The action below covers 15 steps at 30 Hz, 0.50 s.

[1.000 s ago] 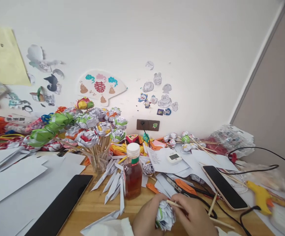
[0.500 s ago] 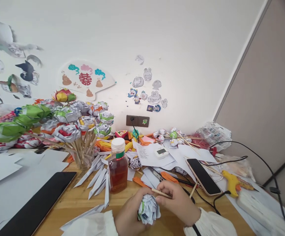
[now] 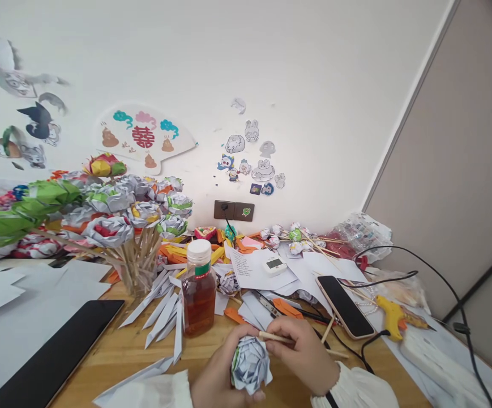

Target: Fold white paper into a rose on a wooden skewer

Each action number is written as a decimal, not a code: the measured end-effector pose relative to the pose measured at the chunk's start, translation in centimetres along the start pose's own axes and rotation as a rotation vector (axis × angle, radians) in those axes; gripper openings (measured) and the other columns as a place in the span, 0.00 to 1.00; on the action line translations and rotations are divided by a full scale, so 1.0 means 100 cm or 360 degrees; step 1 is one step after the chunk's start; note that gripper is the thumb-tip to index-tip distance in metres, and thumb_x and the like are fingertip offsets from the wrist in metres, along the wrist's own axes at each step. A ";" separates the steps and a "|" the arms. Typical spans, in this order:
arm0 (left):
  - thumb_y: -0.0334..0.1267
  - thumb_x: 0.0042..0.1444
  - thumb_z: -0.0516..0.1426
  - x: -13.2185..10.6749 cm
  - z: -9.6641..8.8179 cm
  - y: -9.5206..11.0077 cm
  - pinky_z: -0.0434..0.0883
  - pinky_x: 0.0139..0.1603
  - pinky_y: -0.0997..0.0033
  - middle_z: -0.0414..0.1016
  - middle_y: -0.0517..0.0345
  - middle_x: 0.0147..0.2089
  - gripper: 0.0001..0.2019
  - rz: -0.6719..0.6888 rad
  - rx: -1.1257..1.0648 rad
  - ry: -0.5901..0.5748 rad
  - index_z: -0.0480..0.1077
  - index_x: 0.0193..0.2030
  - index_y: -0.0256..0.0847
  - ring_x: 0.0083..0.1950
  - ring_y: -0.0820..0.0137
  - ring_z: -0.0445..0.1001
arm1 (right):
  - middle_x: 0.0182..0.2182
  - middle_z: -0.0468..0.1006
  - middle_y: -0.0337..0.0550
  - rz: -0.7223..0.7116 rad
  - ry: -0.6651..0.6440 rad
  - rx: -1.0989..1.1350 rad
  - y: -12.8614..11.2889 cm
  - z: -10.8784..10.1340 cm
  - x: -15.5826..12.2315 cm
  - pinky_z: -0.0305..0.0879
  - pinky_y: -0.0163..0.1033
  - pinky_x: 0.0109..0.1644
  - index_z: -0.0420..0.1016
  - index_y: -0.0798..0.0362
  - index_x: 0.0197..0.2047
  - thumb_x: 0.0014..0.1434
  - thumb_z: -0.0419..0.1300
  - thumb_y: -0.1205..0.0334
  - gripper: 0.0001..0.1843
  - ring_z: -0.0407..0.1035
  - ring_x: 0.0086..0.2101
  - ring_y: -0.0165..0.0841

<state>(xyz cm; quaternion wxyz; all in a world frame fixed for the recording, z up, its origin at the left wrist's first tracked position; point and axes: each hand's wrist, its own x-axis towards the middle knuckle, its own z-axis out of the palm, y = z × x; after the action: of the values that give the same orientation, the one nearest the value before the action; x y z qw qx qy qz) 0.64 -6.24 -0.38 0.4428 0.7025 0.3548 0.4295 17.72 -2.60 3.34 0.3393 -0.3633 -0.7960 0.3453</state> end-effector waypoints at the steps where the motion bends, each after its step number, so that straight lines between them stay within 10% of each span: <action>1: 0.34 0.39 0.60 -0.001 0.001 -0.002 0.60 0.30 0.76 0.64 0.63 0.31 0.27 0.0045 -0.0055 -0.0023 0.52 0.46 0.43 0.29 0.73 0.62 | 0.21 0.69 0.36 -0.0021 -0.0029 0.0057 0.000 0.000 0.000 0.59 0.30 0.28 0.70 0.54 0.27 0.51 0.56 0.59 0.08 0.62 0.24 0.27; 6: 0.56 0.41 0.55 0.000 0.001 -0.002 0.59 0.30 0.73 0.63 0.60 0.31 0.32 0.0171 -0.0068 0.0006 0.50 0.49 0.42 0.30 0.71 0.61 | 0.20 0.66 0.35 -0.0065 -0.0081 0.0224 -0.001 -0.001 -0.003 0.57 0.30 0.26 0.69 0.56 0.26 0.49 0.56 0.50 0.15 0.60 0.22 0.26; 15: 0.53 0.40 0.57 -0.001 0.001 0.006 0.62 0.32 0.73 0.62 0.59 0.32 0.27 0.0157 -0.0054 0.0002 0.56 0.43 0.41 0.32 0.70 0.63 | 0.20 0.65 0.35 0.0036 -0.0199 0.0420 -0.010 0.001 -0.002 0.57 0.31 0.26 0.67 0.56 0.25 0.46 0.57 0.45 0.19 0.60 0.22 0.26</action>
<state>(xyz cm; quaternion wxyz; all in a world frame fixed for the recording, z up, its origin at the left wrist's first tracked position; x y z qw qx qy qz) 0.77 -6.59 0.12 0.4326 0.7113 0.3128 0.4572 17.45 -3.28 4.00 0.3300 -0.3024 -0.7591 0.4726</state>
